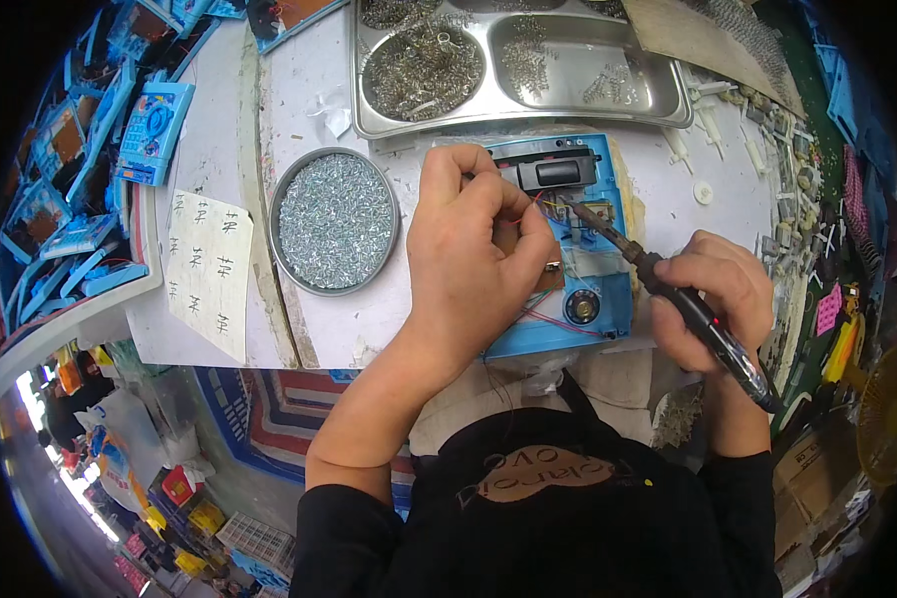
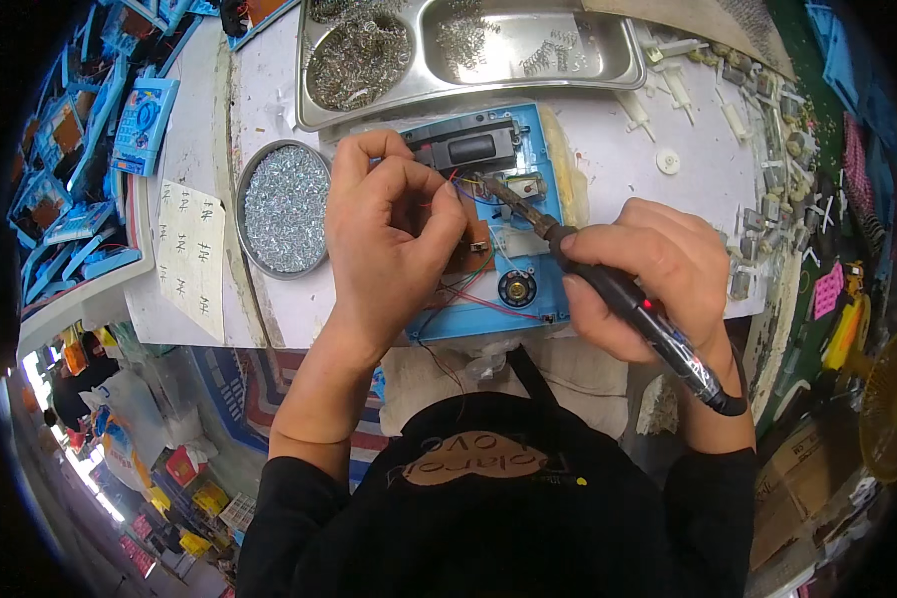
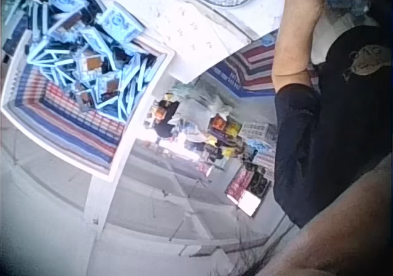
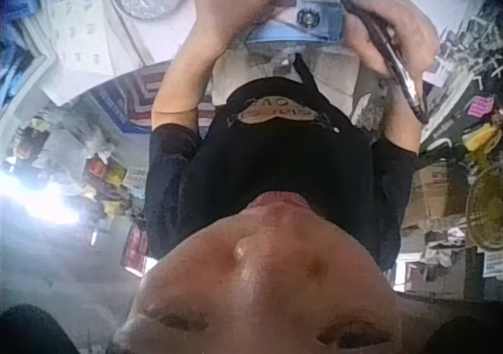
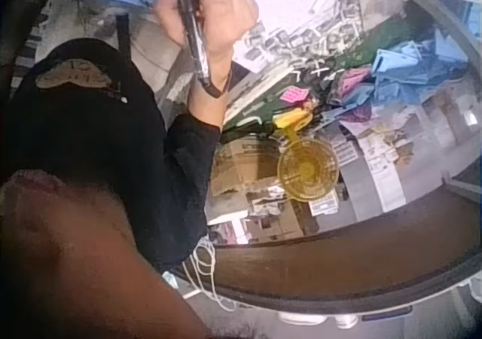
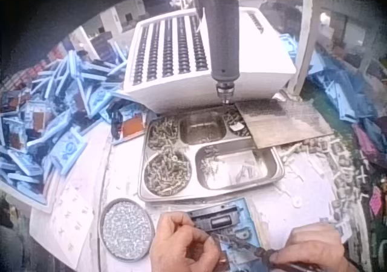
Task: Soldering wires and assembling a light-blue electronic device case using a screwdriver.
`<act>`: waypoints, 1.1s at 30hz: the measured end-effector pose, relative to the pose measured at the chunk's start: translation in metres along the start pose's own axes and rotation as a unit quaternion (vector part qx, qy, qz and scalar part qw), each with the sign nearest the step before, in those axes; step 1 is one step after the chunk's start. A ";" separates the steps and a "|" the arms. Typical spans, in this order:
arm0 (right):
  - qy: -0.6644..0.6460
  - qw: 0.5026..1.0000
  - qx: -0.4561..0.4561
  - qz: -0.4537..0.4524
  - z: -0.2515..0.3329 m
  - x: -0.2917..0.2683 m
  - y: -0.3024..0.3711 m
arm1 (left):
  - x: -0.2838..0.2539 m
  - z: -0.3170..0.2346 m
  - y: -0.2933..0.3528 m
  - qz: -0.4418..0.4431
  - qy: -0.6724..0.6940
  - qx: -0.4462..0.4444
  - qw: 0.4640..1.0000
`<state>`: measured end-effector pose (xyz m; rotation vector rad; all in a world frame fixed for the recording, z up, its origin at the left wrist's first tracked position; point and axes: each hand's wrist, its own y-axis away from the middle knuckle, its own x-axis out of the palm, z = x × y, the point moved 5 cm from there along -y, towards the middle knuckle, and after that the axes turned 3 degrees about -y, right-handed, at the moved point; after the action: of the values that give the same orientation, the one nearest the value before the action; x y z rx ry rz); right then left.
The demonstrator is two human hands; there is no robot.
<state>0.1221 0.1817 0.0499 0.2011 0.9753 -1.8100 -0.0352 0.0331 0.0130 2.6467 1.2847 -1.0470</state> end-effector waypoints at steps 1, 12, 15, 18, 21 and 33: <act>-0.006 1.000 0.000 -0.004 0.000 0.000 -0.001 | 0.000 0.000 0.000 -0.001 -0.004 0.004 1.000; -0.002 0.999 0.039 0.033 -0.003 0.000 -0.017 | 0.001 -0.001 -0.002 -0.021 -0.036 0.026 0.999; 0.004 0.999 0.039 0.034 -0.003 0.001 -0.019 | 0.002 -0.001 -0.002 -0.027 -0.040 0.028 0.998; 0.002 0.999 0.037 0.033 -0.004 0.002 -0.020 | 0.001 -0.001 -0.001 -0.032 -0.048 0.030 0.998; 0.001 0.999 0.035 0.031 -0.005 0.003 -0.019 | 0.001 -0.003 -0.002 -0.041 -0.049 0.041 0.997; -0.020 0.997 0.067 0.014 -0.009 0.003 -0.014 | 0.002 -0.001 -0.001 -0.044 -0.040 0.036 0.998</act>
<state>0.1063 0.1875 0.0494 0.2589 0.8211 -1.8486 -0.0345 0.0360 0.0129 2.5899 1.3848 -1.2199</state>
